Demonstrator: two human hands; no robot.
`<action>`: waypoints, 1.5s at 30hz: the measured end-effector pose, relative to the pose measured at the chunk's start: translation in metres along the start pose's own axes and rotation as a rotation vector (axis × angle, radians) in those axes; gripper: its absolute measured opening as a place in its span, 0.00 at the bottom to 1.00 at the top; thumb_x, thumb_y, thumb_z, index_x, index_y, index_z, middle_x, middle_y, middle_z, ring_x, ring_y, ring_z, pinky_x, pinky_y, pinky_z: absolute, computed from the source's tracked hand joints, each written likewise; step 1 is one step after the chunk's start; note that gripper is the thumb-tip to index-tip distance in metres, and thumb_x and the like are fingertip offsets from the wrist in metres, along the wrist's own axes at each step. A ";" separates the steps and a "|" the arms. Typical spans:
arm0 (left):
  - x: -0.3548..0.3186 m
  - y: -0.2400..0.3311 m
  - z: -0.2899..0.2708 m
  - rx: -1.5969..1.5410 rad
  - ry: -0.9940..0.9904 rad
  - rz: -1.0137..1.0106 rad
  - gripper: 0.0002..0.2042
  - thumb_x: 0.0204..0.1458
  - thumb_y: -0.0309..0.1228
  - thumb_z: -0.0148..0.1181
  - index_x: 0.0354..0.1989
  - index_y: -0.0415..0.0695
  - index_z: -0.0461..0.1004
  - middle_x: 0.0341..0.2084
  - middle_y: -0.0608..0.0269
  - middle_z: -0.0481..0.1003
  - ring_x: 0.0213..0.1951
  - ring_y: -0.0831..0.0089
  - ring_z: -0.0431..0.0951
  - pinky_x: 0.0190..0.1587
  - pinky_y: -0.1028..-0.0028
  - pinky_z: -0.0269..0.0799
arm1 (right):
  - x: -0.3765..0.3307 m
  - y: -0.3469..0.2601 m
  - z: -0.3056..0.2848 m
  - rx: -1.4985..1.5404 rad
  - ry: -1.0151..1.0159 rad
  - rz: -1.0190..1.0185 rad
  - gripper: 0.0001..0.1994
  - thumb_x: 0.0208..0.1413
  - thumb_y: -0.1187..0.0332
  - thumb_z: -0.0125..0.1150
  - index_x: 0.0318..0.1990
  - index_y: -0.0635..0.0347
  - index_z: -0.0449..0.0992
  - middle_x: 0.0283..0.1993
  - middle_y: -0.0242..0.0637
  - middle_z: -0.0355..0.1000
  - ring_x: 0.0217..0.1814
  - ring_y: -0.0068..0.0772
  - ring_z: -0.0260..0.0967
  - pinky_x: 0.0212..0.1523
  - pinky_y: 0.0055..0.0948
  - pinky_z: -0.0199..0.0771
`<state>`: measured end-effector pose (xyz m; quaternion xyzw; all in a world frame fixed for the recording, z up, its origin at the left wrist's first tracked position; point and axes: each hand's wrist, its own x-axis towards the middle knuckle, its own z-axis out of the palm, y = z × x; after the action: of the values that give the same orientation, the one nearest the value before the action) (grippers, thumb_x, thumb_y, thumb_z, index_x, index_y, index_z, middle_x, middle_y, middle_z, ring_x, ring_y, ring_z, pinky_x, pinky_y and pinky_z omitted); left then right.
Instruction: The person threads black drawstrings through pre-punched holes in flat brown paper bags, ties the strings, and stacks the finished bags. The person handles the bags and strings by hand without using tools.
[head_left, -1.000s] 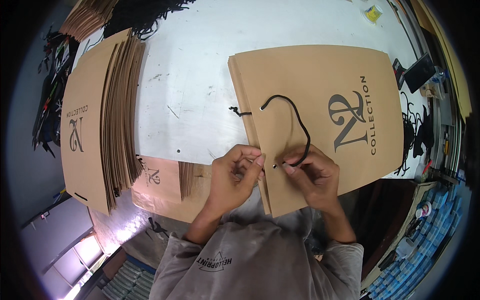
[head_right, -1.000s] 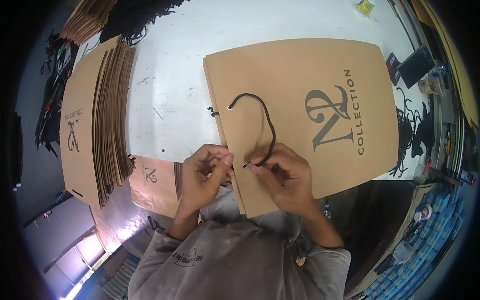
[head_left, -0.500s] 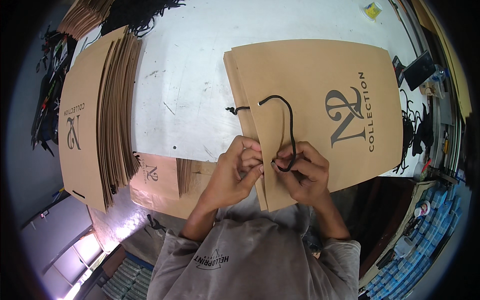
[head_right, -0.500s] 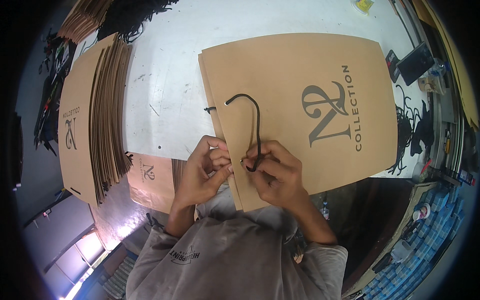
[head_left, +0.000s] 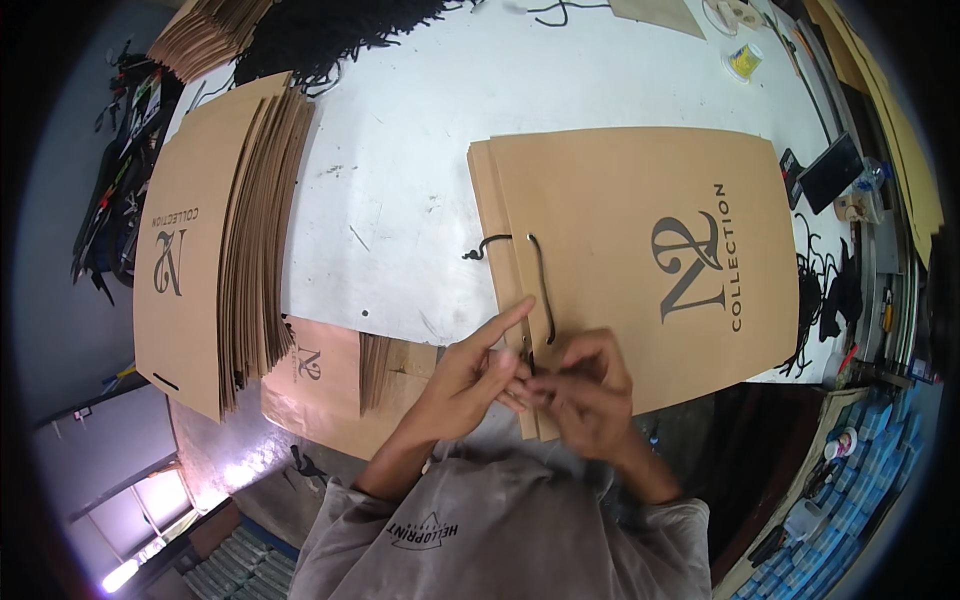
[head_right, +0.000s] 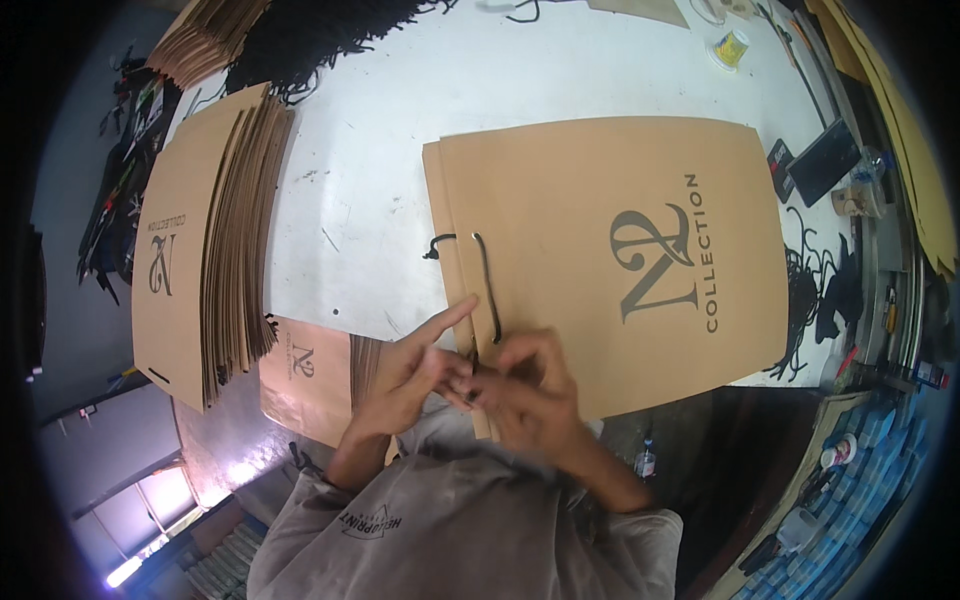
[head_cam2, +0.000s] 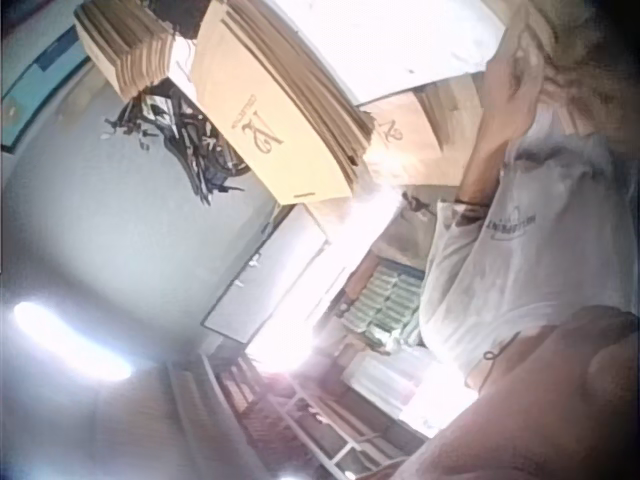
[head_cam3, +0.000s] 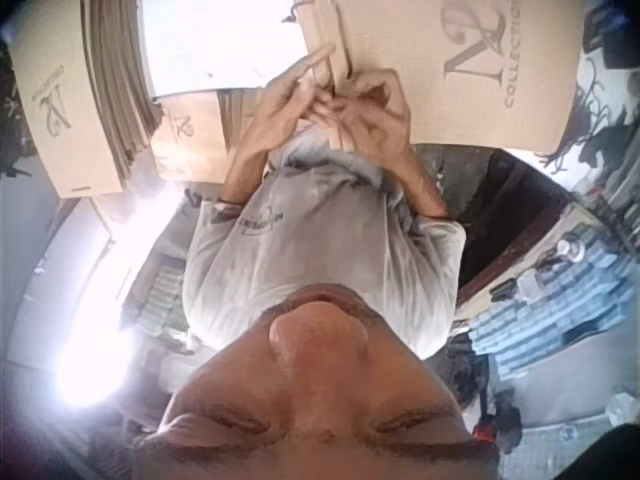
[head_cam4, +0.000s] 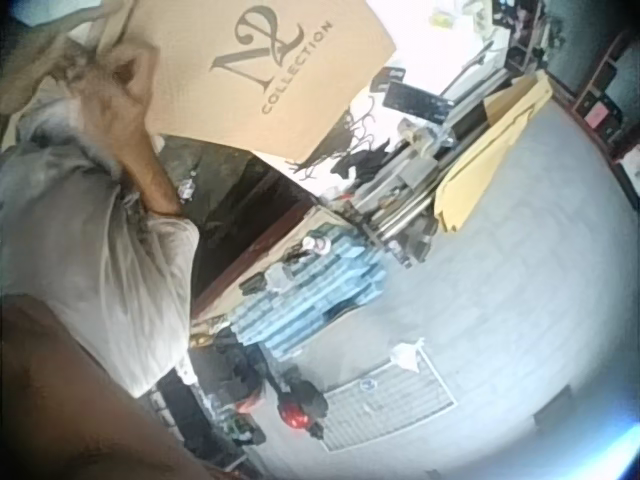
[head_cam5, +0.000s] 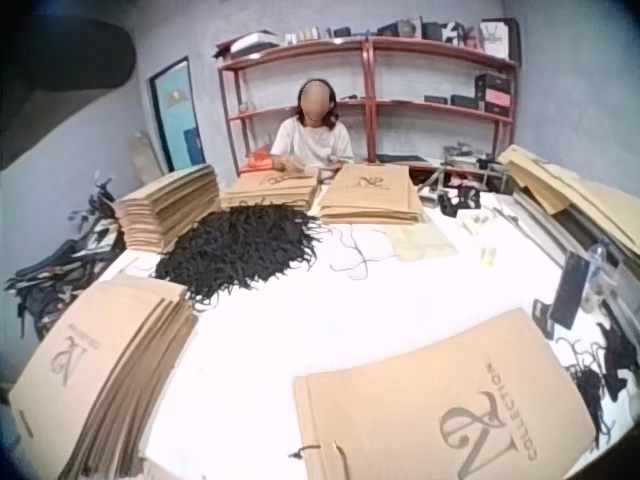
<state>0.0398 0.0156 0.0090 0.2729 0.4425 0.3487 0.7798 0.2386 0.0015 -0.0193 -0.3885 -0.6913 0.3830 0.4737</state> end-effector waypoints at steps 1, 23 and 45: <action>0.008 -0.008 -0.005 0.072 -0.033 -0.019 0.37 0.64 0.22 0.59 0.79 0.45 0.47 0.32 0.62 0.80 0.31 0.81 0.79 0.36 0.79 0.77 | -0.001 -0.006 0.003 -0.009 -0.026 -0.072 0.09 0.47 0.82 0.70 0.37 0.63 0.84 0.46 0.41 0.65 0.45 0.42 0.68 0.46 0.37 0.74; 0.010 -0.025 -0.013 0.783 0.350 0.807 0.08 0.56 0.17 0.64 0.43 0.37 0.74 0.37 0.53 0.81 0.42 0.71 0.84 0.45 0.73 0.81 | 0.032 -0.007 0.017 -0.140 -0.171 0.236 0.07 0.59 0.73 0.63 0.43 0.64 0.79 0.36 0.46 0.72 0.38 0.47 0.74 0.41 0.37 0.76; 0.000 -0.040 -0.028 0.233 0.029 0.556 0.06 0.62 0.18 0.59 0.43 0.31 0.80 0.46 0.45 0.80 0.49 0.66 0.82 0.52 0.70 0.79 | 0.044 -0.001 -0.004 -0.201 -0.297 0.135 0.06 0.61 0.74 0.64 0.44 0.61 0.81 0.34 0.38 0.72 0.33 0.32 0.73 0.36 0.28 0.76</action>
<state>0.0268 -0.0056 -0.0333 0.4662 0.3992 0.4995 0.6114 0.2311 0.0415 -0.0017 -0.4187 -0.7609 0.3960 0.2983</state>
